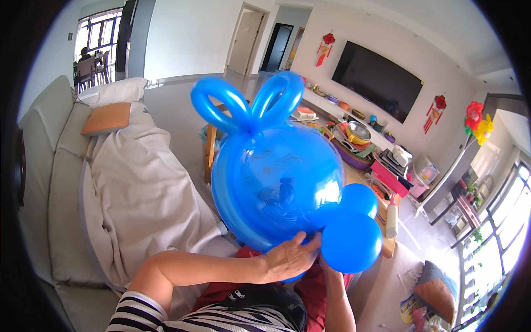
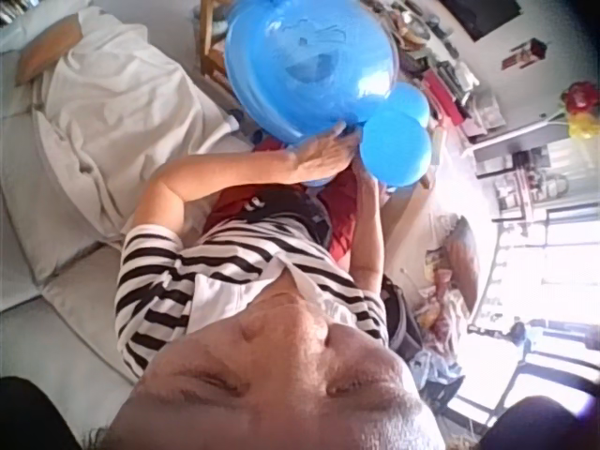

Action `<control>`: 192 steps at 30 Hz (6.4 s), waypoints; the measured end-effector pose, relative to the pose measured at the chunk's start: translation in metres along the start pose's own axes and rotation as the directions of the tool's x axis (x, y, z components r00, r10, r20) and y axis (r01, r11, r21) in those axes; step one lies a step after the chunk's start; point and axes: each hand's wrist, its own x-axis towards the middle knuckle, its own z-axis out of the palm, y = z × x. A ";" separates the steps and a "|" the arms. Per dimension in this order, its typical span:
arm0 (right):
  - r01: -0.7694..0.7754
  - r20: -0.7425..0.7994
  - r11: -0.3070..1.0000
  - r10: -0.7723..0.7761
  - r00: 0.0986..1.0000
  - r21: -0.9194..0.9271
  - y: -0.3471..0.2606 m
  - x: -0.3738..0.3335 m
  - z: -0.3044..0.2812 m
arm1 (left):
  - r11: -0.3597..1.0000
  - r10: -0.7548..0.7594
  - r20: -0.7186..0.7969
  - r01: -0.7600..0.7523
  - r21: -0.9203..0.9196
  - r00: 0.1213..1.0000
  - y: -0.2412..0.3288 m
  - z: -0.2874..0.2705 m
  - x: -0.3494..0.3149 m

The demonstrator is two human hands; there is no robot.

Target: The person inflates blue balloons using a hand pump and ties them off. They then twist and attach the balloons to a larger balloon sculpture featuring a cartoon character, forming additional appendages.

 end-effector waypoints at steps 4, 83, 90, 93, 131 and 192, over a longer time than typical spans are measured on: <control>-0.214 0.157 0.957 0.185 0.970 0.195 -0.043 0.002 0.025 | 0.957 -0.145 0.038 0.150 -0.249 0.989 -0.006 0.029 -0.027; -0.354 0.388 0.925 0.380 0.840 -0.140 -0.065 0.040 0.094 | 0.907 0.152 0.325 -0.001 -0.422 0.933 -0.082 0.110 -0.026; -0.448 0.351 0.893 0.435 0.829 -0.048 -0.058 0.040 0.100 | 0.906 0.173 0.328 -0.019 -0.423 0.929 -0.081 0.112 -0.028; -0.454 0.339 0.888 0.450 0.826 -0.073 -0.055 0.039 0.101 | 0.904 0.170 0.322 -0.017 -0.428 0.931 -0.079 0.112 -0.027; -0.129 0.164 0.987 0.144 0.976 -0.098 -0.035 0.020 0.106 | 0.884 -0.010 0.365 0.178 -0.432 0.931 -0.068 0.117 -0.028; -0.345 0.253 0.926 0.374 0.892 -0.153 -0.019 0.037 0.114 | 0.853 -0.011 0.346 0.190 -0.486 0.938 -0.081 0.122 -0.042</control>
